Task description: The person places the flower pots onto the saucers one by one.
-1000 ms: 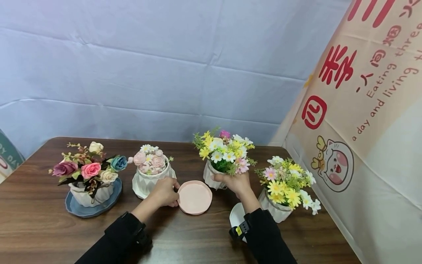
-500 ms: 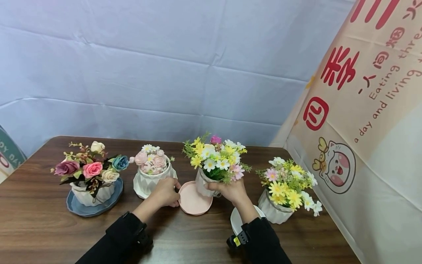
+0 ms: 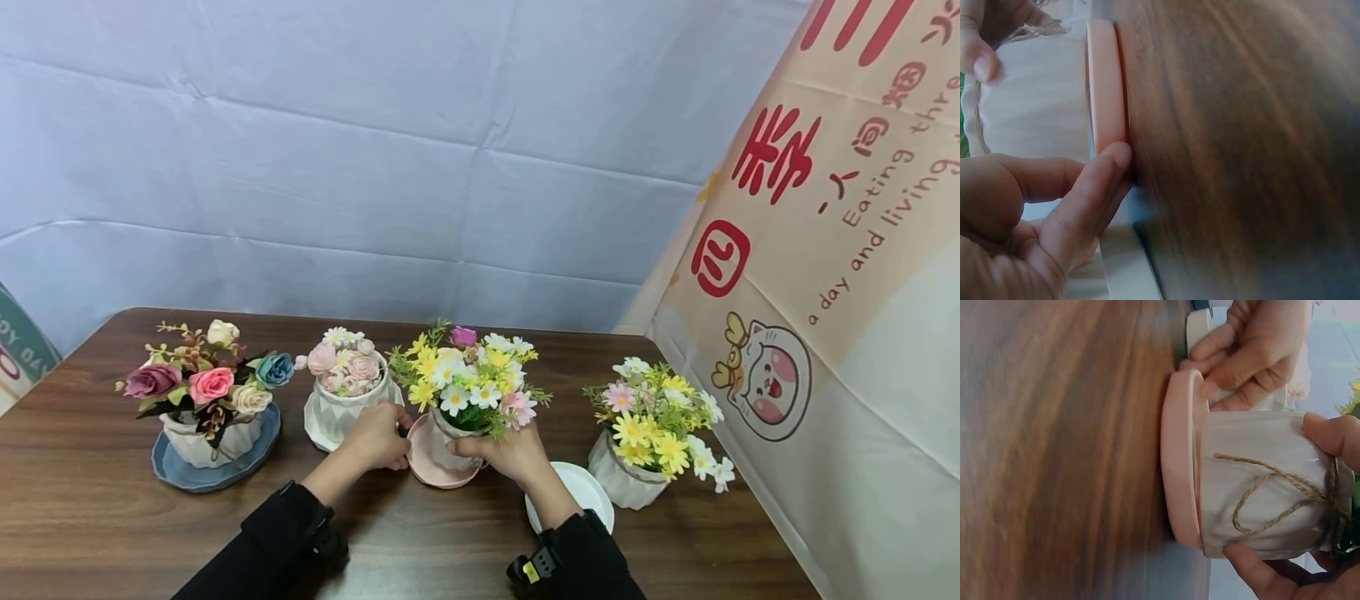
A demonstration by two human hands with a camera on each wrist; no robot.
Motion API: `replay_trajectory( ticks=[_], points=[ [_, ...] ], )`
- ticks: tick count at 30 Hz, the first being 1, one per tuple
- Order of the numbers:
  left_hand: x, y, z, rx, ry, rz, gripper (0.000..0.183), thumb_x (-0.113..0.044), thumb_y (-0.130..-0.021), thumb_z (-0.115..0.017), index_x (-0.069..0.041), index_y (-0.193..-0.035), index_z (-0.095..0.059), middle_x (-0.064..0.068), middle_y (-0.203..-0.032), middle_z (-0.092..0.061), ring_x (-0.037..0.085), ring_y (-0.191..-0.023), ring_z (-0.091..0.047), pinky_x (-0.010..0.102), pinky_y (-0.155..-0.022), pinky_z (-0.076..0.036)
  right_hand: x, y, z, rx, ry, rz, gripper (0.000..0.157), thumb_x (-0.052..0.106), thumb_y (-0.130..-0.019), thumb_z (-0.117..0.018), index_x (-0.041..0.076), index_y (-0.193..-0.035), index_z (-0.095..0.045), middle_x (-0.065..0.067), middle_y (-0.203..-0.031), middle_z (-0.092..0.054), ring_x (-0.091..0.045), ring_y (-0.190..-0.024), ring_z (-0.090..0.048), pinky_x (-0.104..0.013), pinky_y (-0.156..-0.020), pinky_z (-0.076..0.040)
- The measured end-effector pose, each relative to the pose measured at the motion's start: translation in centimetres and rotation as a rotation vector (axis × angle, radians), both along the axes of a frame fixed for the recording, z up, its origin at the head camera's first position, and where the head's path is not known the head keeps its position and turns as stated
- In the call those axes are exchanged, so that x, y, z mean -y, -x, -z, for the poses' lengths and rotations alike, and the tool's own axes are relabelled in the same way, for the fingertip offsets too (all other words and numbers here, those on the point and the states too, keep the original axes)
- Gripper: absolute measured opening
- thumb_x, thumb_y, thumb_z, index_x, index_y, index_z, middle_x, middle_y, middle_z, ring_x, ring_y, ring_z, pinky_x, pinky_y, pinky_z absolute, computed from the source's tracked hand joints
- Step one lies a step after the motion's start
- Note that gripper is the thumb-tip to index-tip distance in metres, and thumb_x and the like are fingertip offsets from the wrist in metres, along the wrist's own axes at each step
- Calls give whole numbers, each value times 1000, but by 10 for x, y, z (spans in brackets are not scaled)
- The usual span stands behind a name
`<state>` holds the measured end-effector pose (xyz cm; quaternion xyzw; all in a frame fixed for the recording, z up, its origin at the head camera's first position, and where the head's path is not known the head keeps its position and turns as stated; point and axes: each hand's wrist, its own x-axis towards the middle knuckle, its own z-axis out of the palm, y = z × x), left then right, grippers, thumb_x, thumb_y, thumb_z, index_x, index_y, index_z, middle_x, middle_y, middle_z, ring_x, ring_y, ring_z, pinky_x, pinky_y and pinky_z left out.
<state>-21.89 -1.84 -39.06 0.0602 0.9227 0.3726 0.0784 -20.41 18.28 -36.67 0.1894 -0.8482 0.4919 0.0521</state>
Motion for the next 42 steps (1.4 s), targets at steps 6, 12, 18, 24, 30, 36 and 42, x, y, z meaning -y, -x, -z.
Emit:
replay_trajectory(
  ticks=[6, 12, 18, 24, 30, 36, 42],
  points=[
    [0, 0, 0, -39, 10, 6, 12, 8, -67, -62, 0, -76, -62, 3, -56, -55, 12, -43, -55, 22, -43, -46, 6, -3, 0, 18, -15, -2, 76, 14, -60, -87, 6, -125, -50, -4, -119, -55, -19, -108, -50, -42, -95, -38],
    [-1, 2, -1, -42, 36, 3, 16, 5, -68, -68, -4, -70, -56, 5, -60, -53, 15, -45, -54, 24, -43, -46, 9, -3, 4, 1, -22, -8, 76, 12, -60, -87, 5, -125, -50, -5, -119, -55, -20, -109, -49, -44, -97, -36],
    [-2, 2, -1, -29, 75, -16, 18, 3, -67, -72, -2, -71, -55, 7, -67, -52, 17, -48, -53, 24, -44, -46, 11, -3, 9, -12, -44, -31, 76, 12, -61, -86, 4, -126, -49, -5, -119, -55, -20, -108, -50, -43, -96, -37],
    [-3, 1, -1, -24, 87, -36, 18, 3, -66, -71, 0, -74, -55, 9, -69, -52, 17, -46, -53, 25, -44, -46, 13, -2, 10, -15, -63, -34, 74, 11, -61, -86, 4, -125, -51, -4, -117, -56, -19, -105, -51, -43, -95, -38],
    [-3, 0, -1, -15, 89, -23, 14, 3, -68, -69, -1, -69, -56, 5, -53, -53, 15, -42, -53, 24, -42, -45, 13, -3, 9, 30, -49, -42, 72, 12, -62, -85, 5, -125, -50, -3, -117, -56, -19, -105, -50, -42, -95, -38],
    [-1, 0, -2, -28, 86, -24, 15, 4, -67, -68, -1, -72, -56, 5, -55, -53, 16, -44, -53, 24, -42, -45, 13, -3, 8, 82, -24, -66, 68, 11, -64, -85, 5, -123, -52, -3, -116, -56, -19, -104, -51, -41, -95, -37],
    [-2, 1, 0, -65, 153, -26, 20, 0, -64, -74, 0, -75, -57, 8, -67, -55, 21, -57, -55, 27, -51, -47, 13, -3, 11, 117, -5, -73, 71, 11, -64, -84, 4, -126, -50, -4, -119, -55, -20, -107, -49, -41, -96, -37]
  ],
)
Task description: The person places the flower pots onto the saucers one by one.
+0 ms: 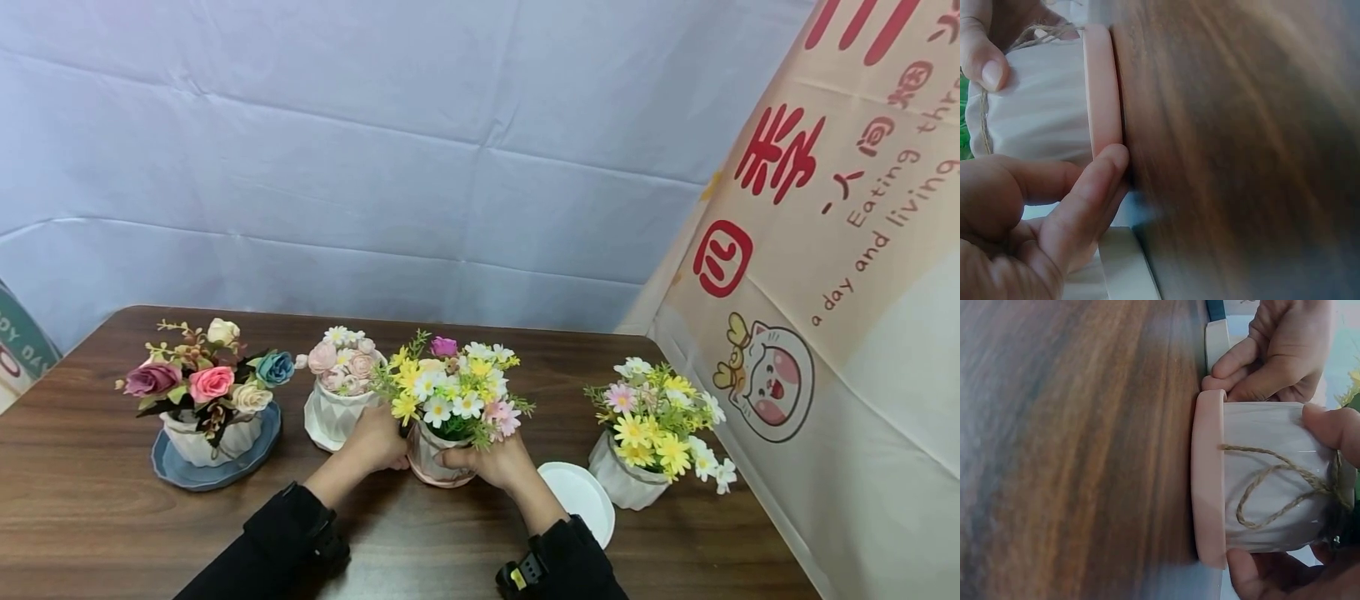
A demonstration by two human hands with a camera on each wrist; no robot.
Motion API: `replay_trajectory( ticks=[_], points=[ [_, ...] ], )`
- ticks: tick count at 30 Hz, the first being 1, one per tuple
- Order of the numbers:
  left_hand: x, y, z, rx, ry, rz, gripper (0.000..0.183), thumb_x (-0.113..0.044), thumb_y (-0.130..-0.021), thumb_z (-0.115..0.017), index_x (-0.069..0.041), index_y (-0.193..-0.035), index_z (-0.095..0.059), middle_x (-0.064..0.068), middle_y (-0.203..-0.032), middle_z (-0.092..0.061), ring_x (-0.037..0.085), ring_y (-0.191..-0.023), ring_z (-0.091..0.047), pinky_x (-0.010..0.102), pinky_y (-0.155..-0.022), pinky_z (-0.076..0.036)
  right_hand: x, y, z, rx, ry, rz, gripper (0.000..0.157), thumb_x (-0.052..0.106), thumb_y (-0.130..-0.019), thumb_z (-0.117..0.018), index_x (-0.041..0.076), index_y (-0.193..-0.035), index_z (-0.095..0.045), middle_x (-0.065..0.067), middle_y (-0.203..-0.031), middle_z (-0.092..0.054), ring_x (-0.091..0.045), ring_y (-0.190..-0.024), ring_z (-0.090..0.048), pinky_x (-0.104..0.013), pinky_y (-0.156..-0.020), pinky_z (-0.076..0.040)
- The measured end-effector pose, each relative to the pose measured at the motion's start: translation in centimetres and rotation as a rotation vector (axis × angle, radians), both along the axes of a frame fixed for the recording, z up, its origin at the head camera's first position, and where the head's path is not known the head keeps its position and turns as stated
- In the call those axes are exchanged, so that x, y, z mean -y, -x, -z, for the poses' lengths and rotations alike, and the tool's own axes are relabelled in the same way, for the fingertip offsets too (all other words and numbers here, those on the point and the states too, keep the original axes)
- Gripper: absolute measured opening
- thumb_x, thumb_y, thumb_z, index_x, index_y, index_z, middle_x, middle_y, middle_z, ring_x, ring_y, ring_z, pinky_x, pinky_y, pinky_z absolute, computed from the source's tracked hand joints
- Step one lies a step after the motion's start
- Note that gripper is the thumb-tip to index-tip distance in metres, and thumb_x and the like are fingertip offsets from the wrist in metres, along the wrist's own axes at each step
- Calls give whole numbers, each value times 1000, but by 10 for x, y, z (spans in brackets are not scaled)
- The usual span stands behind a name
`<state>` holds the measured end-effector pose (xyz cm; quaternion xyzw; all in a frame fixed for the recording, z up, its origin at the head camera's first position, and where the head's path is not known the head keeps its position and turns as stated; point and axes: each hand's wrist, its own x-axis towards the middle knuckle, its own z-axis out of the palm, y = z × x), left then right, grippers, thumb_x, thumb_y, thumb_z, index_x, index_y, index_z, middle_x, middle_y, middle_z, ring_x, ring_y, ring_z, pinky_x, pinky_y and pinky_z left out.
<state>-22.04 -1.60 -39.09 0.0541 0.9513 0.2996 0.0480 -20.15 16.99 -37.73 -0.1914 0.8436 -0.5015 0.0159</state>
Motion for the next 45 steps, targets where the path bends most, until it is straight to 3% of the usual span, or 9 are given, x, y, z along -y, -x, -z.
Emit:
replay_trajectory(
  ticks=[8, 11, 16, 19, 23, 25, 34, 38, 45],
  points=[
    [-1, 1, 1, -1, 38, -2, 27, -3, -62, -76, 1, -82, -58, 10, -73, -55, 23, -62, -53, 27, -54, -46, 2, 0, 1, 63, -27, 38, 72, 11, -64, -84, 4, -127, -50, -4, -122, -55, -20, -111, -49, -41, -96, -37],
    [-2, 0, 1, -15, 63, 0, 25, -3, -61, -77, 0, -78, -58, 10, -75, -55, 24, -65, -54, 28, -58, -47, 3, 0, 1, 63, -59, 46, 70, 13, -64, -84, 4, -125, -51, -4, -122, -55, -20, -111, -49, -42, -97, -36],
    [-6, -1, 3, -176, 198, 85, 14, -5, -61, -73, -4, -68, -60, 10, -77, -60, 27, -75, -57, 35, -69, -47, 2, 3, 1, 63, -108, 63, 66, 14, -64, -84, 1, -121, -53, -5, -119, -56, -22, -109, -49, -41, -96, -37],
    [-9, -2, 5, -276, 272, 119, 9, -5, -66, -67, -4, -72, -61, 9, -76, -61, 29, -76, -59, 36, -66, -47, 1, 7, 2, 86, -110, 76, 65, 15, -64, -83, 0, -120, -53, -5, -117, -57, -21, -108, -50, -39, -95, -38],
    [-13, 0, 7, -332, 293, 87, 5, -5, -70, -65, -4, -71, -61, 9, -75, -61, 29, -74, -60, 36, -65, -47, -1, 17, 4, 114, -57, 40, 62, 10, -66, -81, -2, -120, -52, -7, -115, -57, -21, -104, -51, -37, -92, -40],
    [-16, 3, 8, -359, 277, 78, 4, -4, -70, -65, -3, -71, -61, 9, -75, -61, 30, -74, -61, 37, -67, -48, -3, 22, 4, 142, -24, 11, 57, 7, -68, -79, -4, -117, -52, -9, -112, -57, -21, -100, -52, -37, -89, -42],
    [-28, 16, 9, -297, 109, -26, 17, -6, -86, -58, 0, -70, -59, 16, -72, -60, 36, -73, -62, 43, -63, -52, -10, 44, 4, 266, 65, -24, 44, 3, -73, -72, -9, -110, -52, -8, -102, -58, -17, -91, -54, -32, -84, -44],
    [-30, 21, 9, -257, 58, -71, 13, -6, -82, -62, 0, -71, -59, 20, -74, -61, 38, -77, -62, 43, -65, -52, -10, 50, 5, 262, 87, -21, 44, 1, -71, -72, -9, -109, -52, -9, -100, -58, -17, -87, -56, -31, -82, -45],
    [-34, 25, 12, -370, 81, -98, 28, -12, -90, -55, 3, -68, -61, 21, -71, -62, 39, -74, -62, 44, -65, -51, -9, 56, 4, 259, 81, 53, 46, 4, -67, -76, -5, -107, -55, -9, -102, -59, -19, -88, -57, -33, -82, -46]
  ],
)
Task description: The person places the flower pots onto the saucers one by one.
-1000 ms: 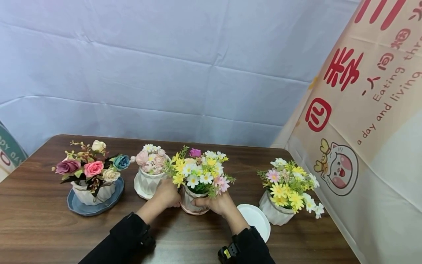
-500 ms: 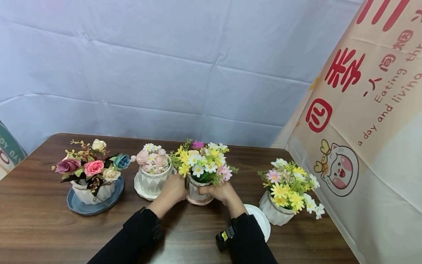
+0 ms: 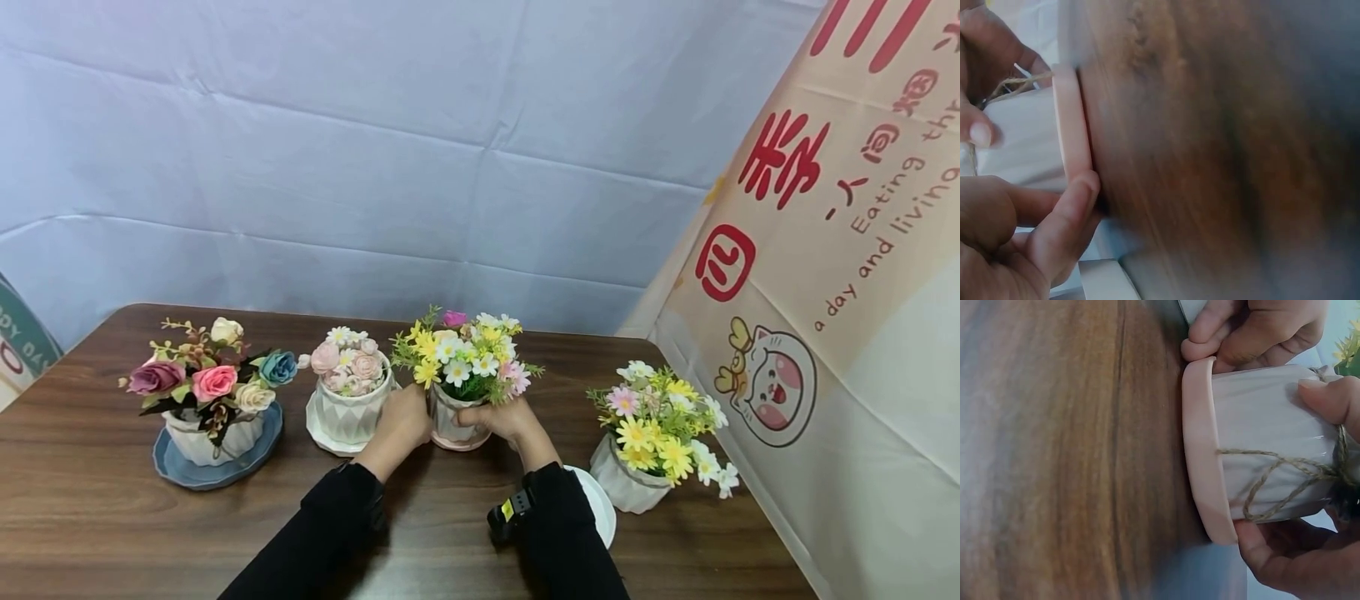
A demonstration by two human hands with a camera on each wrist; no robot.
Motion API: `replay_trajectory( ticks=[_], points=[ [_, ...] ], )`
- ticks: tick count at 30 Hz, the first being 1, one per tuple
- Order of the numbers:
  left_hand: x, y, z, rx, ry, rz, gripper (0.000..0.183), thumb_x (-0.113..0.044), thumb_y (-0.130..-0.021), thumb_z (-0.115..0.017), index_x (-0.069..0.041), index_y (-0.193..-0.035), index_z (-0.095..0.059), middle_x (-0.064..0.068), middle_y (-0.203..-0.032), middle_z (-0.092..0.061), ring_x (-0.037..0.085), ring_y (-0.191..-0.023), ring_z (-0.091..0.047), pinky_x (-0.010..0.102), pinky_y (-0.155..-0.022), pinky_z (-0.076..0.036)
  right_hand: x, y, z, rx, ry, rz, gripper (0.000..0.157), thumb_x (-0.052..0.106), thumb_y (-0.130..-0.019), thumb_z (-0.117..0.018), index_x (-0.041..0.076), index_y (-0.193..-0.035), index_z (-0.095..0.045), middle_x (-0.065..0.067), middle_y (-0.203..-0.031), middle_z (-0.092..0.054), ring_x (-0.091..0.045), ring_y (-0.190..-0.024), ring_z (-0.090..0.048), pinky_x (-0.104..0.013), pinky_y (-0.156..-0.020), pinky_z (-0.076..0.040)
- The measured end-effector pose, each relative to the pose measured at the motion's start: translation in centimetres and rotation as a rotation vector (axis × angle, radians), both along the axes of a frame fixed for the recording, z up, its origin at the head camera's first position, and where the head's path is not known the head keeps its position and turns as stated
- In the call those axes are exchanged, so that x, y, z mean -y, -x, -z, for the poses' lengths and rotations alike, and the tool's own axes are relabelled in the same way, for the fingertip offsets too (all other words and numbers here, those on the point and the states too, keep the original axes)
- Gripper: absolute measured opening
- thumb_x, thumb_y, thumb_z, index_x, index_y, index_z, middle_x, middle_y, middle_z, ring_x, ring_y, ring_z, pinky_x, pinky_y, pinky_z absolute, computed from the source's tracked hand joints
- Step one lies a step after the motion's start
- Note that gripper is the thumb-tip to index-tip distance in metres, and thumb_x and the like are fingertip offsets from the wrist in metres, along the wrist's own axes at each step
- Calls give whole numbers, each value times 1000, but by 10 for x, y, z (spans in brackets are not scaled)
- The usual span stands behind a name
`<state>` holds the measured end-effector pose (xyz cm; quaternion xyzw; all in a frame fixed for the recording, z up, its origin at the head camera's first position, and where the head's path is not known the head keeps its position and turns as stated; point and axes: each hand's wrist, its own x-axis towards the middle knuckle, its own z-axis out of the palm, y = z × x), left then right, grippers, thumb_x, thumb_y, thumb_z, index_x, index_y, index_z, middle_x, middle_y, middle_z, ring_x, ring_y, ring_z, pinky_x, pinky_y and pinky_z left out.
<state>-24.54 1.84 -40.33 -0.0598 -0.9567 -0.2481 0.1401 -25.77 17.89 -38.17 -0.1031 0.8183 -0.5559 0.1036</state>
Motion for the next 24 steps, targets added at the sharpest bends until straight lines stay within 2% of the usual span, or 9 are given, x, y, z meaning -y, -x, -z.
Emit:
replay_trajectory(
  ticks=[4, 8, 14, 18, 24],
  points=[
    [-4, 2, 1, 4, -57, -60, 29, -13, -92, -54, 5, -72, -63, 24, -74, -63, 40, -74, -63, 45, -61, -52, 1, 4, 1, 10, -10, 11, 43, 6, -69, -76, -5, -106, -57, -9, -100, -59, -19, -87, -57, -35, -82, -46],
    [-8, 4, 1, 26, -97, -103, 25, -11, -92, -55, 6, -75, -64, 25, -76, -63, 40, -73, -63, 45, -59, -53, 0, 7, 3, 19, -27, 29, 50, 8, -70, -76, -4, -113, -54, -10, -107, -57, -21, -92, -55, -37, -86, -44],
    [-9, 6, 0, 40, -141, -110, 28, -11, -93, -53, 5, -75, -65, 25, -77, -64, 39, -74, -63, 45, -60, -52, -2, 8, 2, 14, -38, 26, 58, 9, -71, -77, -3, -121, -49, -12, -116, -53, -25, -103, -51, -39, -92, -41],
    [-11, 8, -1, 68, -130, -98, 23, -7, -92, -53, 5, -76, -65, 24, -78, -63, 38, -76, -63, 44, -61, -53, -3, 8, 2, -5, -26, 21, 56, 7, -71, -77, -3, -119, -50, -11, -114, -54, -23, -99, -52, -36, -88, -43],
    [-14, 12, 1, 67, -131, -132, 19, -4, -89, -56, 5, -75, -65, 24, -77, -63, 37, -75, -63, 43, -61, -53, -3, 11, 3, -4, -17, 31, 56, 8, -71, -77, -4, -119, -50, -12, -112, -55, -23, -97, -54, -34, -84, -45]
  ],
)
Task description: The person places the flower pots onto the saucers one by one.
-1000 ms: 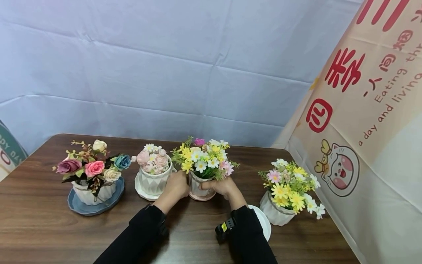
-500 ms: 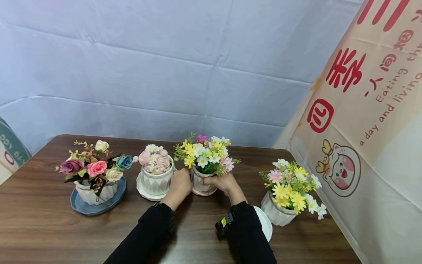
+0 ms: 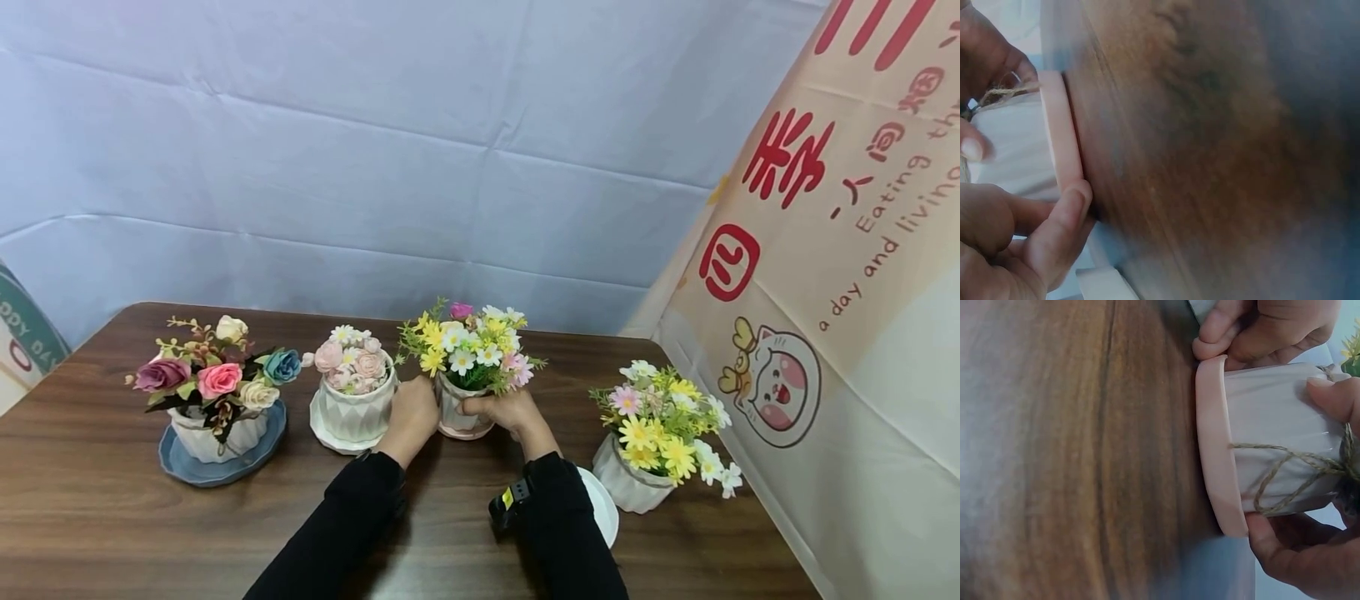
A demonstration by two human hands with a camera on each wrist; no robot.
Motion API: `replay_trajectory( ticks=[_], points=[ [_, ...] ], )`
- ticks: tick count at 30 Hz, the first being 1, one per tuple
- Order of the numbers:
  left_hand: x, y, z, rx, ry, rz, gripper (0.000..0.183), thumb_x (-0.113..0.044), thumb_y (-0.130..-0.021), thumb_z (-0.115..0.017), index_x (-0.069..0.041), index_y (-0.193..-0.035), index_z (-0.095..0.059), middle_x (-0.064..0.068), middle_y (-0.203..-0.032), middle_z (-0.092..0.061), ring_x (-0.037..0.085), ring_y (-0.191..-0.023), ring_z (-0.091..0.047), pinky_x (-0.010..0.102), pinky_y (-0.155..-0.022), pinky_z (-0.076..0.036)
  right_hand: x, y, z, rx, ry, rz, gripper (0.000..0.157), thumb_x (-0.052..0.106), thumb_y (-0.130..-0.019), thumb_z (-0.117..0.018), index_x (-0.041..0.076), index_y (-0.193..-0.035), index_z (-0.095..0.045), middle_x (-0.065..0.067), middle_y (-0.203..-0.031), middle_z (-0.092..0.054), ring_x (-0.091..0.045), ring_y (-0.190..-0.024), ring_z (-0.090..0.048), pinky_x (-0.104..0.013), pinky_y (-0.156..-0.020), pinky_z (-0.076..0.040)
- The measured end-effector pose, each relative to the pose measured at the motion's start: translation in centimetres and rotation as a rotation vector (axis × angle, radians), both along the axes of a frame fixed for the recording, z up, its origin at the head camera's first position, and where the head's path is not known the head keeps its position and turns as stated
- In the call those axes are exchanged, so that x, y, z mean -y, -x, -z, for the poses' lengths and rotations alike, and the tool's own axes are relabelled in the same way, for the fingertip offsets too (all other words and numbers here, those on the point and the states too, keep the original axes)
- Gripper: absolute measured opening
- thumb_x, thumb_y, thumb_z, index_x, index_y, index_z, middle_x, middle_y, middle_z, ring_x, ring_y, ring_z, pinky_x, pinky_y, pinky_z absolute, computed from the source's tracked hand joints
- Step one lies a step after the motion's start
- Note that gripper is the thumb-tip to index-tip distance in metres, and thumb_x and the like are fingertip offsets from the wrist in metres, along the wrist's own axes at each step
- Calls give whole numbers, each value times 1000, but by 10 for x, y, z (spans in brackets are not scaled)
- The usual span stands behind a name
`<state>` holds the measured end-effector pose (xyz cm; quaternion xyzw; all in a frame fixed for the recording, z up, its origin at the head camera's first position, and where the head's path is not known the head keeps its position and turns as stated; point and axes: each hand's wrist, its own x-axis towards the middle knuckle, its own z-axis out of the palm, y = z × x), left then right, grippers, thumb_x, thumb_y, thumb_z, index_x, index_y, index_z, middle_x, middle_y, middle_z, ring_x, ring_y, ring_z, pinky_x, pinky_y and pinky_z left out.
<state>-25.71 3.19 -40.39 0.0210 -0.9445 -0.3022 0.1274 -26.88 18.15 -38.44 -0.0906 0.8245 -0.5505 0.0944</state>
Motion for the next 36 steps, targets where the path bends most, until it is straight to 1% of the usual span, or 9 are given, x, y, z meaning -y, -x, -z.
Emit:
replay_trajectory(
  ticks=[6, 9, 13, 17, 19, 22, 26, 31, 36],
  points=[
    [-2, 0, 1, -9, -23, -23, 23, -7, -91, -56, 5, -73, -65, 24, -75, -63, 37, -72, -64, 42, -58, -53, -2, 2, 2, 29, -22, 5, 60, 11, -73, -76, -3, -124, -48, -14, -119, -52, -27, -106, -51, -40, -91, -42],
    [-2, -1, 1, -20, -30, -25, 24, -8, -91, -56, 6, -72, -64, 25, -73, -62, 38, -70, -63, 43, -57, -53, -4, 3, 3, 25, -21, -8, 58, 11, -73, -76, -2, -123, -49, -13, -116, -53, -25, -101, -53, -39, -89, -43],
    [-1, -2, -1, -35, -41, -23, 27, -11, -91, -55, 5, -71, -63, 25, -71, -61, 38, -69, -63, 44, -57, -52, -5, 4, 3, -2, 10, -57, 59, 8, -72, -74, -3, -123, -48, -13, -114, -54, -23, -97, -54, -38, -86, -44],
    [0, -1, -1, -44, -40, -9, 27, -12, -92, -55, 5, -71, -63, 24, -70, -60, 38, -68, -62, 44, -56, -52, -8, 4, 1, -6, 26, -84, 62, 6, -72, -73, -3, -127, -45, -14, -117, -52, -24, -100, -53, -39, -89, -43],
    [0, 0, -1, -34, -41, -7, 27, -12, -92, -55, 4, -72, -63, 23, -70, -60, 37, -68, -62, 44, -55, -52, -9, 3, 0, 14, 21, -79, 64, 7, -72, -73, -2, -128, -44, -15, -119, -52, -27, -102, -52, -41, -91, -43],
    [-1, 1, -1, -28, -39, 2, 27, -14, -92, -56, 4, -72, -62, 22, -69, -59, 37, -66, -62, 42, -53, -52, -11, 2, -1, 38, -18, -51, 65, 10, -72, -74, -2, -129, -44, -15, -121, -51, -28, -105, -51, -42, -94, -40],
    [-2, 0, 0, -51, -29, 10, 27, -13, -91, -56, 4, -71, -62, 22, -68, -60, 37, -66, -62, 42, -52, -52, -12, 1, -1, 44, -68, -19, 66, 13, -71, -74, 0, -129, -45, -14, -122, -50, -27, -105, -49, -42, -94, -39],
    [-1, -1, -1, -94, -6, 6, 24, -10, -86, -60, 4, -67, -60, 22, -67, -60, 38, -67, -62, 44, -54, -52, -12, 1, -1, 33, -57, -33, 67, 12, -71, -73, 1, -130, -43, -13, -121, -50, -26, -102, -49, -38, -89, -41],
    [0, -2, 0, -90, -18, 9, 24, -10, -85, -60, 3, -65, -59, 22, -68, -60, 38, -67, -62, 45, -55, -52, -12, 2, -1, 44, -77, -41, 57, 13, -71, -72, -1, -122, -49, -12, -109, -54, -24, -89, -51, -35, -76, -45]
  ],
)
